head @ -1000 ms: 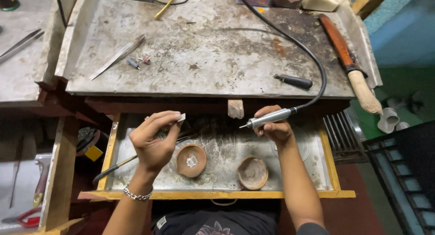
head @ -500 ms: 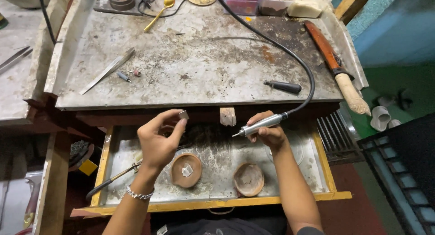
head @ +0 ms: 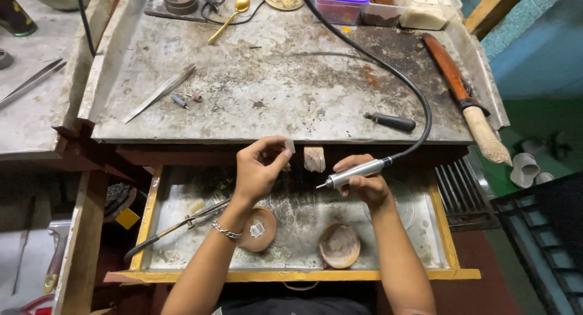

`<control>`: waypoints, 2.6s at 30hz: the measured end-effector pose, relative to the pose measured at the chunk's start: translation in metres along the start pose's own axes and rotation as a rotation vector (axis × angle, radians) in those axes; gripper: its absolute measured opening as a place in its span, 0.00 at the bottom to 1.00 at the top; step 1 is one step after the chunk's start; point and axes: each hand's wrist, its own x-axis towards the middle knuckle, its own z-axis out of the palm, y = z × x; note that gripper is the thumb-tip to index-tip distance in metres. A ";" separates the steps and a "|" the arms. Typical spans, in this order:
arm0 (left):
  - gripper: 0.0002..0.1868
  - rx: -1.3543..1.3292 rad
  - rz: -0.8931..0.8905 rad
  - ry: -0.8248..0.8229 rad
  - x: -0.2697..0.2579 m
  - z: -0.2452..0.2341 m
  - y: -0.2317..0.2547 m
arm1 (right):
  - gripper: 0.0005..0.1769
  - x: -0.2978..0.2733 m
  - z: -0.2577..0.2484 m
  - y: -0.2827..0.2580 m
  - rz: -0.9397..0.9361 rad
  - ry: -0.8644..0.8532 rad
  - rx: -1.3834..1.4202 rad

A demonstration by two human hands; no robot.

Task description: Polishing a small metal jewelry component using a handheld rotary tool at a workbench.

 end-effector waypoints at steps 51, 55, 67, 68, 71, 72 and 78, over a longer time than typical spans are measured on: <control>0.10 -0.247 -0.179 -0.096 -0.004 0.024 -0.036 | 0.14 0.035 0.023 -0.012 -0.056 0.685 -0.533; 0.10 -0.225 -0.177 -0.095 -0.003 0.023 -0.034 | 0.14 0.034 0.018 -0.011 -0.052 0.679 -0.550; 0.09 -0.207 -0.126 -0.114 -0.003 0.025 -0.035 | 0.14 0.032 0.019 -0.012 -0.036 0.717 -0.515; 0.09 -0.204 -0.128 -0.113 -0.004 0.026 -0.035 | 0.15 0.032 0.019 -0.012 -0.031 0.719 -0.512; 0.10 -0.229 -0.146 -0.121 -0.004 0.025 -0.039 | 0.15 0.031 0.016 -0.012 -0.025 0.709 -0.505; 0.10 -0.258 -0.163 -0.130 -0.003 0.025 -0.041 | 0.15 0.030 0.015 -0.012 -0.022 0.698 -0.502; 0.11 -0.285 -0.180 -0.135 -0.003 0.026 -0.045 | 0.16 0.030 0.014 -0.012 -0.049 0.668 -0.496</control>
